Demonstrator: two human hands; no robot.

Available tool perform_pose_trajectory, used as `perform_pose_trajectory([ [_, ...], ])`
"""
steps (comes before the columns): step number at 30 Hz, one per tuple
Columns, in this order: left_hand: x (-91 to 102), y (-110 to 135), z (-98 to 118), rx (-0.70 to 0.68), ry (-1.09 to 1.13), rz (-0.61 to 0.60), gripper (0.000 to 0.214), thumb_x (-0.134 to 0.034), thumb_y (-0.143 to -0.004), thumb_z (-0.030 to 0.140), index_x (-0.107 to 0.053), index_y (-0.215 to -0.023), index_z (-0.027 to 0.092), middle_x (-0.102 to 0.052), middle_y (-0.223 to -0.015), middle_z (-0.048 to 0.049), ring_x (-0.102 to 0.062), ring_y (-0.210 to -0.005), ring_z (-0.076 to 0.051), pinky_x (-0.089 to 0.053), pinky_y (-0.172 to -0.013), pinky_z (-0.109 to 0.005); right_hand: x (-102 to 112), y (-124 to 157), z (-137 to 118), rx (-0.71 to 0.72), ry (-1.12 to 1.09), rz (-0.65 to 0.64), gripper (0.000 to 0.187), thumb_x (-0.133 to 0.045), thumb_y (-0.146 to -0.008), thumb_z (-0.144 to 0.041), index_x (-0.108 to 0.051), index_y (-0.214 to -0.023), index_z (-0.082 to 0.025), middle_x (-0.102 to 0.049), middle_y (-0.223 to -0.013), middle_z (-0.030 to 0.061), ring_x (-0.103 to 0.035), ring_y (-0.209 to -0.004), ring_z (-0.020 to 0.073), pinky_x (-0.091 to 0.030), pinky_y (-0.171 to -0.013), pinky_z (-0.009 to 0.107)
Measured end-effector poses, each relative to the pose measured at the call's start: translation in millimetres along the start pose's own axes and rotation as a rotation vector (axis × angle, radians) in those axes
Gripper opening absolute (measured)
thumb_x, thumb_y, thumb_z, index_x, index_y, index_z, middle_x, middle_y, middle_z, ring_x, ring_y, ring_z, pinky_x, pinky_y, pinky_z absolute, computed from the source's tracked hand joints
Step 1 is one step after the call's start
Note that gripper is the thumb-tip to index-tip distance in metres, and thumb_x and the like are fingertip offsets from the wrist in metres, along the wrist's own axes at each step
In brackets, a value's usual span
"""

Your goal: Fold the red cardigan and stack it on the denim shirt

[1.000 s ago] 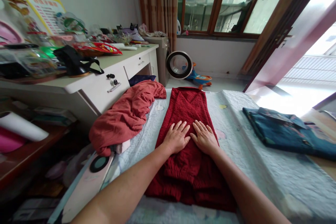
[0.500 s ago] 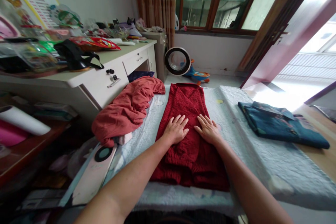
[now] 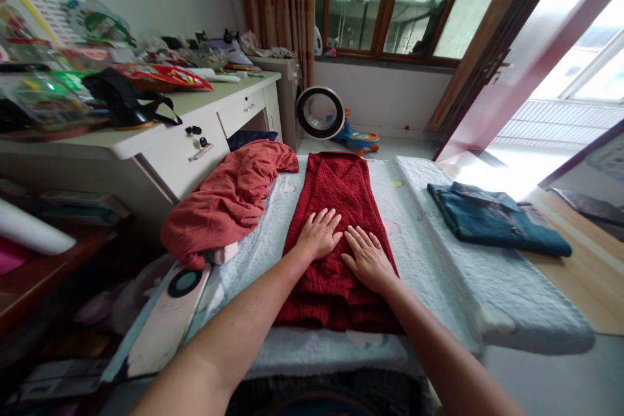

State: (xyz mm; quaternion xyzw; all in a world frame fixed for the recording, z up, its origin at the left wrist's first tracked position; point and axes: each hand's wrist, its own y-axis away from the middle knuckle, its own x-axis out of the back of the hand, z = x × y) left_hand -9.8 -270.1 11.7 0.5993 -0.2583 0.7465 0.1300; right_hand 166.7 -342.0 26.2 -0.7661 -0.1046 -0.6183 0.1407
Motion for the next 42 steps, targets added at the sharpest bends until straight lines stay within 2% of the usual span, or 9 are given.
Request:
perform_pose_trajectory([
  [8,13.6,11.0,7.7,-0.116,0.023,0.114,0.041,-0.048,-0.093,0.031,-0.052,-0.132,0.019,-0.041,-0.151,-0.0104,-0.034,-0.14,-0.025,-0.022,-0.117,-0.046,-2.7,0.3,2.3,-0.004,0.009,0.021,0.06,-0.038,-0.096,-0.052,-0.037,-0.148,-0.021,-0.032,-0.156,0.0043,-0.023,-0.145,0.0233,-0.017,-0.118,0.046],
  [12,18.8,26.9,13.7,-0.133,0.092,-0.095,0.045,-0.044,-0.095,0.035,-0.049,-0.136,0.018,-0.043,-0.149,-0.0107,-0.035,-0.14,-0.024,-0.029,-0.114,-0.044,-2.4,1.2,2.2,0.003,0.006,0.017,0.059,-0.037,-0.097,-0.051,-0.037,-0.148,-0.022,-0.032,-0.156,0.0048,-0.024,-0.145,0.0234,-0.018,-0.117,0.047],
  [14,18.4,34.8,15.5,-0.11,0.105,-0.21,0.05,-0.04,-0.096,0.038,-0.042,-0.142,0.018,-0.037,-0.154,-0.0112,-0.03,-0.143,-0.026,-0.028,-0.114,-0.046,-2.9,1.6,2.8,0.01,0.007,0.018,0.059,-0.038,-0.096,-0.051,-0.037,-0.148,-0.021,-0.033,-0.156,0.0051,-0.024,-0.145,0.0236,-0.018,-0.117,0.046],
  [16,16.4,41.4,17.0,-0.088,0.104,-0.262,0.055,-0.04,-0.095,0.038,-0.035,-0.146,0.018,-0.029,-0.157,-0.011,-0.024,-0.145,-0.027,-0.025,-0.115,-0.048,-3.2,1.8,3.5,0.012,0.008,0.019,0.059,-0.039,-0.096,-0.05,-0.037,-0.148,-0.021,-0.033,-0.156,0.005,-0.024,-0.145,0.0233,-0.018,-0.117,0.046],
  [23,11.2,53.6,24.7,-0.054,0.056,-0.124,0.056,-0.042,-0.094,0.039,-0.035,-0.147,0.022,-0.028,-0.158,-0.0078,-0.022,-0.146,-0.024,-0.019,-0.118,-0.046,-0.1,4.2,5.4,-0.005,0.012,0.002,0.057,-0.039,-0.096,-0.049,-0.038,-0.147,-0.023,-0.033,-0.156,0.0036,-0.023,-0.145,0.0219,-0.017,-0.118,0.046],
  [31,15.1,56.5,25.2,-0.06,0.073,-0.078,0.054,-0.043,-0.094,0.042,-0.039,-0.145,0.023,-0.034,-0.156,-0.0064,-0.025,-0.144,-0.024,-0.022,-0.117,-0.046,3.1,16.4,8.4,-0.078,0.027,-0.026,0.057,-0.04,-0.096,-0.046,-0.037,-0.147,-0.022,-0.03,-0.156,0.0055,-0.024,-0.145,0.0247,-0.017,-0.117,0.05],
  [36,13.2,56.4,23.1,-0.062,0.085,-0.067,0.053,-0.043,-0.095,0.042,-0.038,-0.145,0.024,-0.035,-0.155,-0.0064,-0.027,-0.144,-0.023,-0.023,-0.117,-0.045,12.7,31.1,-7.5,-0.069,-0.045,0.059,0.051,-0.042,-0.094,-0.03,-0.043,-0.143,-0.02,-0.037,-0.154,0.0072,-0.025,-0.144,0.0227,-0.02,-0.117,0.046],
  [38,13.2,56.4,22.7,-0.062,0.097,-0.065,0.052,-0.042,-0.095,0.043,-0.04,-0.144,0.024,-0.036,-0.154,-0.0063,-0.028,-0.143,-0.023,-0.023,-0.117,-0.045,13.3,36.3,-15.6,-0.028,-0.103,0.08,0.05,-0.041,-0.095,-0.031,-0.043,-0.143,-0.02,-0.037,-0.153,0.0067,-0.026,-0.144,0.0207,-0.021,-0.117,0.044],
  [42,15.1,56.6,22.8,-0.055,0.125,-0.057,0.05,-0.045,-0.094,0.039,-0.043,-0.142,0.023,-0.037,-0.154,-0.0061,-0.03,-0.142,-0.023,-0.024,-0.117,-0.044,6.0,42.2,-23.4,-0.014,-0.148,0.019,0.05,-0.041,-0.096,-0.037,-0.044,-0.142,-0.019,-0.04,-0.151,0.0074,-0.029,-0.143,0.0207,-0.022,-0.117,0.044],
])
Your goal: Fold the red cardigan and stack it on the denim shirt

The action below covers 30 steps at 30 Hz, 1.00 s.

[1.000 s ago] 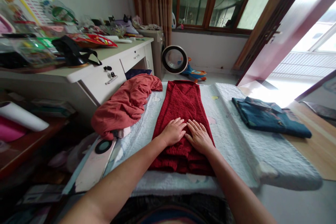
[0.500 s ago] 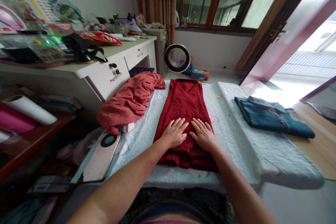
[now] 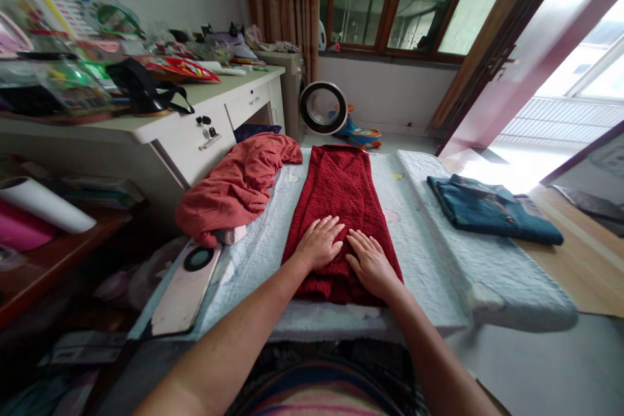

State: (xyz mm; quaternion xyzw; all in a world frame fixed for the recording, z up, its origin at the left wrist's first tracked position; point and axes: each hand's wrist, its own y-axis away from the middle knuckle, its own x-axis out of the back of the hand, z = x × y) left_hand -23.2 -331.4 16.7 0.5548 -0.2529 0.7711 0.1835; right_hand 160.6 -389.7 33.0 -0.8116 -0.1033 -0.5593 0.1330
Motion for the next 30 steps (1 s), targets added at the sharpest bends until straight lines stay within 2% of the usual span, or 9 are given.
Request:
perform_pose_trajectory([
  [5,3.6,0.7,0.4,0.002,0.033,0.014,0.046,-0.047,-0.094,0.038,-0.048,-0.137,0.021,-0.043,-0.15,-0.0077,-0.035,-0.14,-0.023,-0.026,-0.116,-0.044,-5.0,0.5,2.2,-0.014,0.005,0.001,0.05,-0.039,-0.094,-0.03,-0.045,-0.142,-0.02,-0.039,-0.152,0.0055,-0.029,-0.143,0.019,-0.02,-0.118,0.042],
  [10,10.3,10.7,9.7,-0.054,0.048,0.086,0.035,-0.052,-0.092,0.028,-0.056,-0.127,0.021,-0.048,-0.144,-0.0087,-0.042,-0.133,-0.023,-0.033,-0.113,-0.042,-5.0,0.5,3.6,-0.015,0.004,-0.007,0.064,-0.039,-0.079,-0.013,-0.044,-0.143,-0.016,-0.037,-0.153,0.0044,-0.028,-0.143,0.0169,-0.017,-0.119,0.039],
  [12,13.5,17.5,16.2,-0.079,0.054,0.096,0.031,-0.051,-0.091,0.021,-0.059,-0.12,0.023,-0.052,-0.137,-0.0075,-0.047,-0.125,-0.022,-0.038,-0.108,-0.041,-6.3,0.7,4.8,-0.014,-0.001,-0.009,0.069,-0.039,-0.074,-0.011,-0.044,-0.143,-0.017,-0.036,-0.154,0.0039,-0.027,-0.143,0.0166,-0.017,-0.119,0.04],
  [15,16.3,25.6,22.7,-0.099,0.1,0.057,0.028,-0.048,-0.09,0.015,-0.062,-0.113,0.024,-0.06,-0.116,-0.0052,-0.054,-0.107,-0.02,-0.045,-0.098,-0.037,-9.0,0.7,7.0,-0.014,-0.009,0.001,0.07,-0.04,-0.071,-0.01,-0.046,-0.141,-0.017,-0.038,-0.153,0.0037,-0.028,-0.143,0.0166,-0.018,-0.118,0.039],
  [17,16.3,28.0,23.0,-0.102,0.145,0.046,0.027,-0.048,-0.09,0.014,-0.063,-0.11,0.023,-0.062,-0.108,-0.0041,-0.055,-0.102,-0.02,-0.046,-0.095,-0.036,-10.6,0.4,8.3,-0.012,-0.02,0.016,0.069,-0.04,-0.072,-0.01,-0.048,-0.14,-0.016,-0.04,-0.152,0.0043,-0.029,-0.142,0.0166,-0.019,-0.118,0.039],
  [21,15.5,28.7,19.9,-0.101,0.2,0.072,0.022,-0.051,-0.088,0.016,-0.063,-0.107,0.022,-0.062,-0.109,-0.0031,-0.054,-0.102,-0.019,-0.044,-0.095,-0.035,-9.8,0.9,8.3,-0.002,-0.064,0.072,0.06,-0.041,-0.073,-0.009,-0.055,-0.131,-0.016,-0.046,-0.148,0.0069,-0.035,-0.139,0.0185,-0.023,-0.117,0.041],
  [26,18.1,29.6,21.0,-0.096,0.22,0.065,0.02,-0.052,-0.088,0.022,-0.063,-0.105,0.023,-0.063,-0.108,-0.0036,-0.054,-0.102,-0.021,-0.043,-0.095,-0.037,3.2,7.9,-2.2,0.062,-0.239,0.201,0.038,-0.042,-0.076,-0.008,-0.068,-0.099,-0.023,-0.062,-0.126,0.0059,-0.051,-0.123,0.0205,-0.037,-0.108,0.04],
  [30,19.0,30.2,22.5,-0.098,0.232,0.068,0.018,-0.052,-0.088,0.021,-0.063,-0.103,0.023,-0.063,-0.106,-0.003,-0.054,-0.102,-0.02,-0.042,-0.095,-0.036,9.1,14.4,-9.3,0.118,-0.337,0.168,0.029,-0.045,-0.079,-0.009,-0.068,-0.087,-0.024,-0.066,-0.109,0.0049,-0.058,-0.107,0.0195,-0.044,-0.098,0.036],
])
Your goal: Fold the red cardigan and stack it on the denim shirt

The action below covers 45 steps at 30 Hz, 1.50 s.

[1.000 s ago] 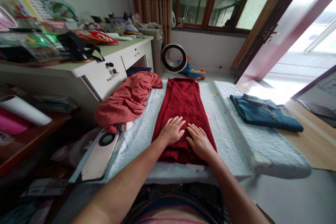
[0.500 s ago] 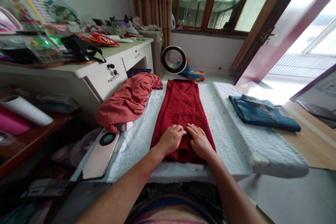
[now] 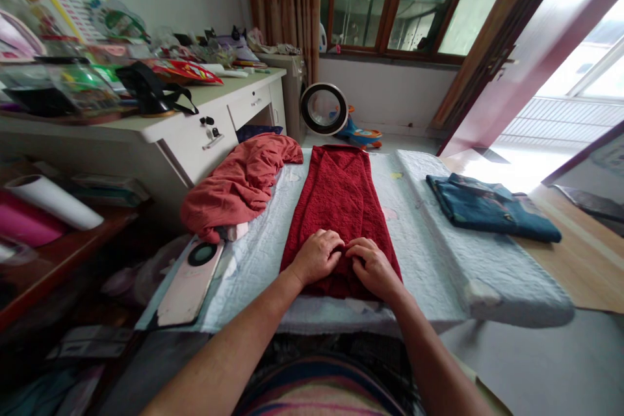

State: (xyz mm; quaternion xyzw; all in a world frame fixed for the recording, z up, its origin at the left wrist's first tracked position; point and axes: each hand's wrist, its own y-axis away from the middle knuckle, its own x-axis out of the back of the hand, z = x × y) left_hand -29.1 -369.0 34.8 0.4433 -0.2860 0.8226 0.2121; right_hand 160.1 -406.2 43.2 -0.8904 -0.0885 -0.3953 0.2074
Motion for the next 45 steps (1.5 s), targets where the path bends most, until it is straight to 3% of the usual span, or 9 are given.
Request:
perform_pose_trajectory([
  [12,10.6,9.3,9.5,-0.03,0.012,-0.003,0.01,-0.054,-0.086,0.016,-0.061,-0.091,0.021,-0.06,-0.101,-0.0032,-0.054,-0.097,-0.019,-0.043,-0.091,-0.033,11.6,13.9,8.7,-0.024,0.051,-0.05,0.031,-0.045,-0.08,-0.008,-0.069,-0.091,-0.023,-0.064,-0.102,0.005,-0.056,-0.1,0.0201,-0.045,-0.095,0.036],
  [16,19.5,24.4,19.8,-0.062,0.005,-0.073,0.01,-0.055,-0.09,0.026,-0.062,-0.096,0.022,-0.06,-0.099,-0.0033,-0.053,-0.095,-0.019,-0.042,-0.089,-0.034,22.7,21.2,-1.8,-0.003,0.067,-0.091,0.029,-0.048,-0.083,-0.015,-0.07,-0.101,-0.023,-0.063,-0.108,0.0059,-0.055,-0.104,0.0207,-0.043,-0.096,0.036],
  [19,22.5,33.0,21.6,-0.078,0.016,-0.156,0.035,-0.067,-0.082,0.04,-0.059,-0.111,0.023,-0.06,-0.106,-0.0042,-0.053,-0.098,-0.022,-0.043,-0.091,-0.035,28.0,26.2,-11.4,0.013,0.082,-0.167,0.029,-0.055,-0.083,-0.022,-0.067,-0.11,-0.023,-0.061,-0.117,0.0065,-0.053,-0.11,0.0223,-0.041,-0.1,0.037],
  [22,21.9,35.2,19.2,-0.08,-0.015,-0.219,0.061,-0.076,-0.07,0.048,-0.054,-0.12,0.022,-0.057,-0.113,-0.0057,-0.051,-0.102,-0.024,-0.043,-0.093,-0.038,28.5,29.8,-16.1,0.036,0.121,-0.264,0.044,-0.065,-0.077,-0.028,-0.061,-0.12,-0.022,-0.057,-0.125,0.0074,-0.05,-0.114,0.0249,-0.039,-0.103,0.04],
  [25,19.9,33.1,17.6,-0.068,-0.058,-0.247,0.066,-0.079,-0.065,0.047,-0.053,-0.12,0.021,-0.055,-0.115,-0.0065,-0.051,-0.103,-0.025,-0.043,-0.092,-0.038,25.9,32.2,-15.1,0.047,0.159,-0.319,0.063,-0.074,-0.069,-0.033,-0.054,-0.128,-0.021,-0.052,-0.131,0.0088,-0.047,-0.118,0.0274,-0.036,-0.105,0.043],
  [29,19.2,30.3,19.5,-0.062,-0.082,-0.241,0.061,-0.078,-0.065,0.04,-0.055,-0.118,0.022,-0.057,-0.113,-0.0057,-0.052,-0.102,-0.025,-0.045,-0.091,-0.037,21.8,33.5,-12.7,0.023,0.188,-0.328,0.076,-0.079,-0.063,-0.037,-0.049,-0.131,-0.021,-0.05,-0.133,0.0092,-0.044,-0.121,0.0281,-0.034,-0.107,0.043],
  [38,19.0,33.7,22.2,-0.05,-0.082,-0.125,0.038,-0.063,-0.079,0.027,-0.06,-0.116,0.019,-0.068,-0.102,-0.0041,-0.061,-0.093,-0.021,-0.047,-0.088,-0.032,18.2,30.9,-14.4,-0.002,0.224,-0.308,0.079,-0.079,-0.066,-0.037,-0.045,-0.136,-0.023,-0.052,-0.129,0.0089,-0.047,-0.114,0.0282,-0.037,-0.1,0.042],
  [45,22.9,27.3,20.2,-0.017,-0.033,-0.125,0.025,-0.06,-0.085,0.029,-0.064,-0.109,0.023,-0.072,-0.096,-0.0011,-0.065,-0.088,-0.019,-0.048,-0.081,-0.029,15.2,25.4,-11.1,-0.008,0.265,-0.287,0.047,-0.067,-0.082,-0.027,-0.056,-0.127,-0.026,-0.06,-0.119,0.0051,-0.052,-0.105,0.023,-0.037,-0.093,0.036],
])
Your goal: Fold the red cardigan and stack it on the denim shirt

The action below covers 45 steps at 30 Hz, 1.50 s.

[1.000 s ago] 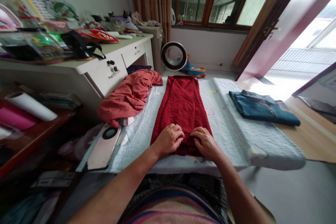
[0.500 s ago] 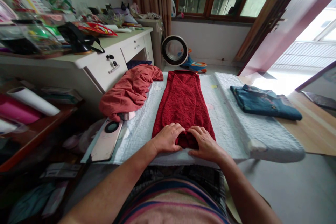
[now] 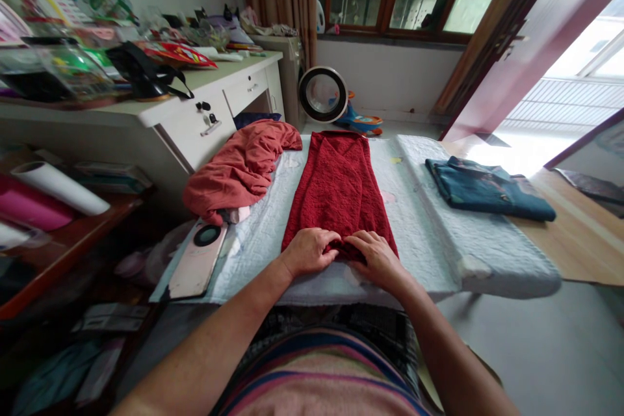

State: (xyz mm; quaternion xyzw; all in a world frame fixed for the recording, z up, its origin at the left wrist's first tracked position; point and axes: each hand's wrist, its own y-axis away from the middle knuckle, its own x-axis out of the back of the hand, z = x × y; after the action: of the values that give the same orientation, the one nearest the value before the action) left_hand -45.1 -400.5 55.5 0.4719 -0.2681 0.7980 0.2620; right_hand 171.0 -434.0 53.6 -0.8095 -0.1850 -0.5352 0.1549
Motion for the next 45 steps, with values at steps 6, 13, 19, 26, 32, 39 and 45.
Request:
perform_pose_trajectory([
  [6,2.8,-1.3,-1.0,0.03,0.047,-0.024,0.027,-0.058,-0.087,0.03,-0.063,-0.112,0.023,-0.072,-0.101,-0.0018,-0.066,-0.092,-0.02,-0.047,-0.082,-0.029,6.6,-12.5,4.9,-0.013,-0.007,-0.025,0.029,-0.064,-0.087,-0.028,-0.063,-0.116,-0.028,-0.063,-0.108,0.0026,-0.054,-0.1,0.0201,-0.037,-0.086,0.033],
  [13,0.6,1.9,-2.3,0.008,0.053,-0.115,0.074,-0.079,-0.064,0.048,-0.05,-0.126,0.019,-0.063,-0.117,-0.0084,-0.059,-0.106,-0.028,-0.046,-0.094,-0.038,13.9,-22.6,8.9,-0.026,-0.063,-0.068,0.023,-0.064,-0.086,-0.025,-0.066,-0.109,-0.026,-0.064,-0.105,0.0011,-0.054,-0.097,0.0187,-0.036,-0.086,0.032],
  [19,-1.2,8.0,1.0,-0.017,0.058,-0.093,0.081,-0.071,-0.068,0.022,-0.031,-0.137,0.022,-0.052,-0.127,-0.0085,-0.052,-0.118,-0.027,-0.041,-0.104,-0.042,16.4,-24.6,9.7,-0.05,-0.092,-0.084,0.023,-0.062,-0.086,-0.028,-0.066,-0.109,-0.025,-0.064,-0.106,0.0025,-0.054,-0.099,0.0199,-0.036,-0.088,0.033],
  [26,-9.6,16.2,10.9,-0.023,-0.022,0.071,0.052,-0.057,-0.071,0.008,-0.041,-0.118,0.022,-0.049,-0.121,-0.0082,-0.054,-0.113,-0.024,-0.049,-0.096,-0.039,14.4,-26.5,4.2,-0.086,-0.069,-0.06,0.02,-0.059,-0.089,-0.033,-0.068,-0.106,-0.026,-0.065,-0.104,0.0021,-0.055,-0.097,0.0196,-0.037,-0.086,0.033],
  [32,-10.1,20.7,17.4,-0.039,-0.195,0.198,0.018,-0.059,-0.083,0.015,-0.054,-0.1,0.021,-0.05,-0.131,-0.0109,-0.055,-0.115,-0.026,-0.048,-0.098,-0.043,12.8,-24.1,0.0,-0.107,-0.049,-0.038,0.019,-0.06,-0.089,-0.034,-0.068,-0.104,-0.025,-0.065,-0.101,0.0025,-0.056,-0.097,0.0193,-0.037,-0.085,0.032],
  [39,-10.0,24.9,17.2,-0.081,-0.179,0.238,0.015,-0.062,-0.085,0.018,-0.058,-0.099,0.021,-0.058,-0.124,-0.0081,-0.055,-0.115,-0.024,-0.046,-0.102,-0.043,12.3,-21.3,-4.4,-0.117,-0.013,-0.016,0.018,-0.061,-0.089,-0.035,-0.067,-0.101,-0.025,-0.064,-0.1,0.0024,-0.056,-0.094,0.0189,-0.036,-0.08,0.03],
  [45,-12.7,26.4,19.4,-0.09,-0.187,0.3,0.021,-0.06,-0.086,0.017,-0.058,-0.107,0.02,-0.053,-0.132,-0.0105,-0.045,-0.131,-0.026,-0.04,-0.11,-0.049,10.2,-17.5,-4.6,-0.112,-0.047,0.018,0.021,-0.06,-0.089,-0.035,-0.067,-0.107,-0.025,-0.063,-0.099,0.0026,-0.056,-0.094,0.0185,-0.037,-0.081,0.03],
])
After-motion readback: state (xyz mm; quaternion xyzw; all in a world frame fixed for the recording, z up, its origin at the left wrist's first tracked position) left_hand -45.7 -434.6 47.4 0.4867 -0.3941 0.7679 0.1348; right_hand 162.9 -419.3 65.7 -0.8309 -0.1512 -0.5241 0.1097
